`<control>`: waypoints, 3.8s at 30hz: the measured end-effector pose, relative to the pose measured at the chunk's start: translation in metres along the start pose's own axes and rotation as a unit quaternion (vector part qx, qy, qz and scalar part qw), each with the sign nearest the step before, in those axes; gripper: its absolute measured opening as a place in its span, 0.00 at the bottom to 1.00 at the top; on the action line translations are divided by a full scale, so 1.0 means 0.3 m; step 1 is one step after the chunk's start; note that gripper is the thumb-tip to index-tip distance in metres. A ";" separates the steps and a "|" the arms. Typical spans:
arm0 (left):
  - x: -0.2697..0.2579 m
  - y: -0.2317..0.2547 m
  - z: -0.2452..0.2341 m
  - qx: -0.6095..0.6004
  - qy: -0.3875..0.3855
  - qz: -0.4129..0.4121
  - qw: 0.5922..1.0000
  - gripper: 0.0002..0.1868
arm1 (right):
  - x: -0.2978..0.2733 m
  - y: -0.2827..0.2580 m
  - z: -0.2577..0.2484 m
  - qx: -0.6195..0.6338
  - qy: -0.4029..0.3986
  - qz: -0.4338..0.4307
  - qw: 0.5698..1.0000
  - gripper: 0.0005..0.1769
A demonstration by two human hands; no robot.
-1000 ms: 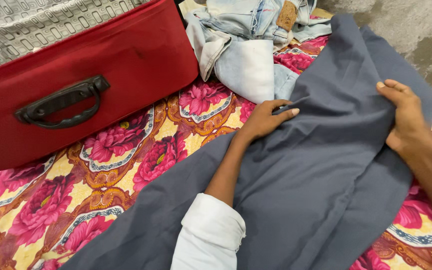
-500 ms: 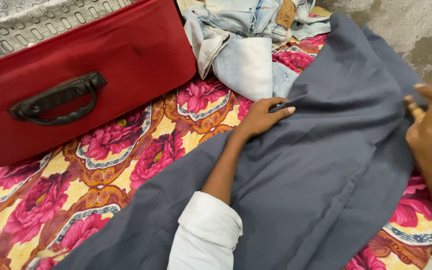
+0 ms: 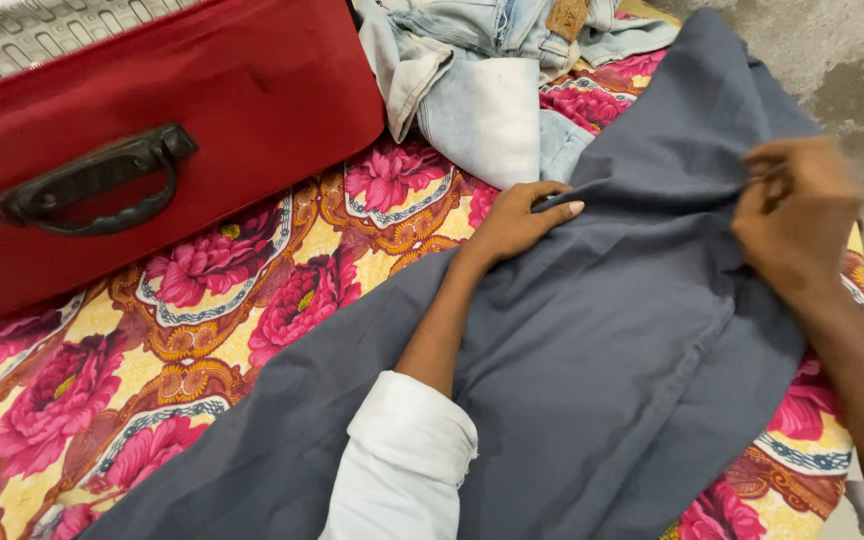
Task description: The person folds a pair of trousers by hand on a bed and places them into an open suitcase.
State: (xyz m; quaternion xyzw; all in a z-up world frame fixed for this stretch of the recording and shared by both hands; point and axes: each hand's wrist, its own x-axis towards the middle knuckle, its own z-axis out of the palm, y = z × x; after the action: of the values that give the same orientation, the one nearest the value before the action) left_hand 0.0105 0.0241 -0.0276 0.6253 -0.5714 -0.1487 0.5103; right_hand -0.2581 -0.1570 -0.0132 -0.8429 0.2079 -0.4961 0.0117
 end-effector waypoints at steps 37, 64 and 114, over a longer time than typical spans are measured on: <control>-0.001 0.003 0.005 0.025 0.023 0.003 0.999 0.22 | 0.277 0.175 0.384 -0.126 0.051 -0.020 0.991 0.18; -0.021 0.032 0.015 0.068 0.052 0.005 0.996 0.22 | 0.266 0.036 0.374 -0.024 -0.300 -0.017 0.954 0.30; -0.196 0.444 0.487 0.295 -0.011 0.207 0.933 0.08 | 0.194 0.896 0.080 0.081 -0.010 0.309 0.947 0.16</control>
State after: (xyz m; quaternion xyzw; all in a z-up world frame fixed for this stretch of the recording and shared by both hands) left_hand -0.1945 0.0300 -0.0068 0.6136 -0.7120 0.1286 0.3163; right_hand -0.3046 -0.4280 -0.0377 -0.7383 0.4177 -0.4748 0.2346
